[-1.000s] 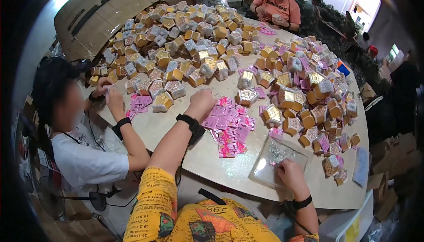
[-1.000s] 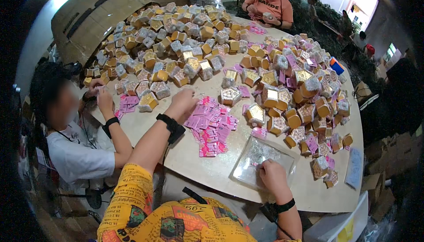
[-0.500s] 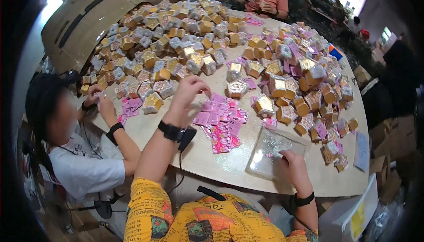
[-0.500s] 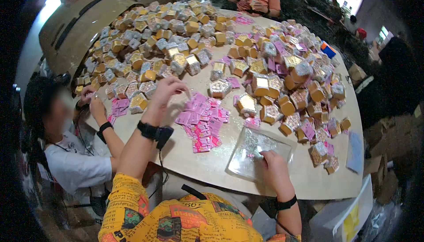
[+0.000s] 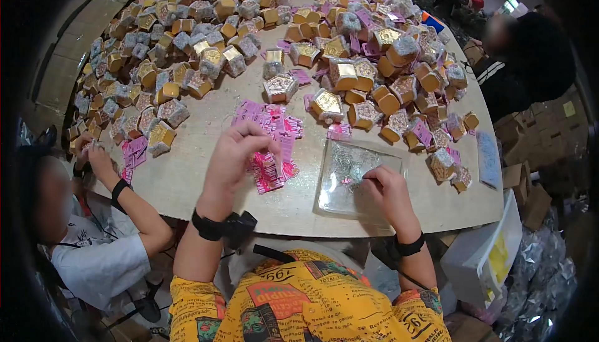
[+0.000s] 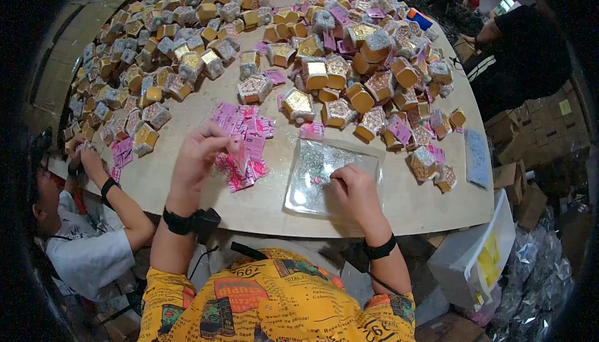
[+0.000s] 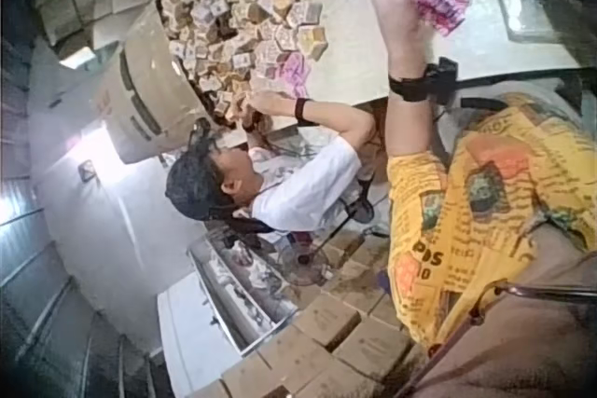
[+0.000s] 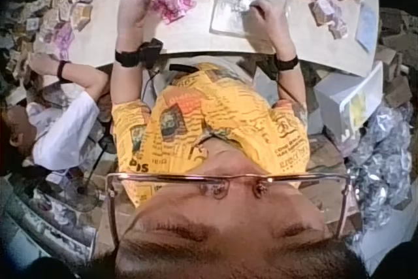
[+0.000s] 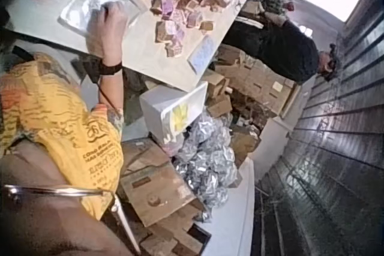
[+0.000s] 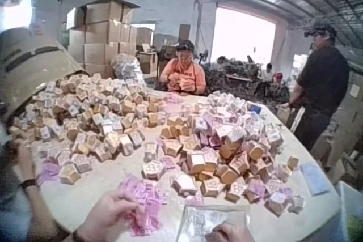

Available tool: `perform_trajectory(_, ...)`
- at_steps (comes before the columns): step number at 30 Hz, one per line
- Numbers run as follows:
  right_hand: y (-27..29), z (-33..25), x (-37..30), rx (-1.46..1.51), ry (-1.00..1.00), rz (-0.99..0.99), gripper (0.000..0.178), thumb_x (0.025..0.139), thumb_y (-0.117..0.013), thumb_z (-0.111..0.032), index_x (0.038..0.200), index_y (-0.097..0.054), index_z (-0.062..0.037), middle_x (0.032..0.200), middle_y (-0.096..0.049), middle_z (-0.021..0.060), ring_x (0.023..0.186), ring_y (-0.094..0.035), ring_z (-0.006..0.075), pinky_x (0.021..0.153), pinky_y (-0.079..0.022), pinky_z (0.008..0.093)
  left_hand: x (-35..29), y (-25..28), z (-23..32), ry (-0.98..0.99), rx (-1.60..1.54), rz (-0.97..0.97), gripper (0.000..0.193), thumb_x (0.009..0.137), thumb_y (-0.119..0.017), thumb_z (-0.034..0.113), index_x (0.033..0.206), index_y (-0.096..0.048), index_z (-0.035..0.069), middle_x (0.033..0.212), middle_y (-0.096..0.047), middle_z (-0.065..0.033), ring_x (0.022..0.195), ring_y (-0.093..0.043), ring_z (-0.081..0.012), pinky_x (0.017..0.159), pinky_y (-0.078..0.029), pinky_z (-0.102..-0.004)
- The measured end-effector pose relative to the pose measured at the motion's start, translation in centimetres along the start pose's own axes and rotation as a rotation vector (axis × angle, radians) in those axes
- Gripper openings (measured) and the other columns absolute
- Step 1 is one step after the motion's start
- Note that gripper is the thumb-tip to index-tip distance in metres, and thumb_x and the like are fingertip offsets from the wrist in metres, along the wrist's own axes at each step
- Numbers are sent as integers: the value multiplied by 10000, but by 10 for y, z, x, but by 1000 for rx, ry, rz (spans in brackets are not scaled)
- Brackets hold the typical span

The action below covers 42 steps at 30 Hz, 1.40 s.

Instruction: The person sits at a table and repeatedly picks up small, gold-wrapped items and pink labels. They place the items into clear plastic bags and attach the labels to the packaging. The person works continuously, moving items from a large pile on the table into finished packages.

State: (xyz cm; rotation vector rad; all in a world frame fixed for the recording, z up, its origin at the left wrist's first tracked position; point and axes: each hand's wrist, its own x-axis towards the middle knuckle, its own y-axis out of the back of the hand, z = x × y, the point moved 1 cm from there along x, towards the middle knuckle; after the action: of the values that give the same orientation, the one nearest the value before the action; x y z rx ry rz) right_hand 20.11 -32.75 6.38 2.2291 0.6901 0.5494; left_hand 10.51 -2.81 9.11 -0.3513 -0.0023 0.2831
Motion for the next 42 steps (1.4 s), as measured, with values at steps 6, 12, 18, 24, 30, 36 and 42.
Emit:
perform_trajectory(6, -5, -9, 3, 85, 4, 72, 64, 803, -644, -15, 844, -597, 1, 771, -567, 137, 625, -582, 258, 568, -467, 335, -8, -33, -25, 124, 79, -10, 52, 852, -623, 41, 856, -624, -11, 778, -653, -65, 702, -629, -115, 619, -490, -229)
perform_trajectory(12, -8, 1, -1, 259, -101, -9, 54, 840, -627, -32, 851, -591, 8, 741, -566, 70, 568, -553, 154, 517, -419, 271, -5, -52, -35, 119, 232, -82, 92, 872, -650, 87, 903, -657, 1, 749, -661, -31, 663, -615, -69, 571, -464, -196)
perform_trajectory(18, -13, 11, -8, 916, -450, -126, 62, 906, -589, -75, 900, -600, -14, 771, -615, 32, 549, -529, 70, 493, -407, 211, -3, -64, -51, -4, 453, -63, 96, 864, -655, 79, 893, -674, -9, 768, -666, -31, 687, -617, -71, 612, -483, -208)
perform_trajectory(24, -21, 12, -7, 1289, -541, -250, 86, 916, -589, -90, 970, -589, -23, 835, -644, 70, 553, -527, 70, 461, -407, 197, -2, -80, -53, -129, 614, -57, 105, 847, -660, 69, 901, -689, -16, 778, -679, -35, 679, -615, -70, 611, -479, -214)
perform_trajectory(30, -16, -6, -4, 894, -393, -291, 79, 901, -622, -94, 916, -610, -17, 735, -598, 11, 575, -543, 51, 497, -416, 199, 7, -91, -52, 93, 493, -150, 132, 879, -620, 74, 950, -688, -14, 739, -656, -26, 617, -566, -57, 558, -445, -205)
perform_trajectory(36, -9, -14, 5, 339, -57, -152, 83, 836, -624, -70, 887, -606, -8, 788, -610, 138, 709, -608, 277, 632, -477, 356, 7, -89, -59, 205, 330, -255, 172, 900, -588, 71, 1027, -669, -12, 753, -641, -18, 633, -552, -49, 549, -424, -194)
perform_trajectory(42, -8, -22, 9, 168, 95, -63, 72, 836, -624, -69, 875, -591, -19, 822, -594, 157, 745, -600, 349, 648, -484, 393, 10, -84, -61, 149, 444, -275, 150, 875, -609, 49, 1003, -658, -12, 779, -647, -21, 687, -593, -64, 591, -468, -207)
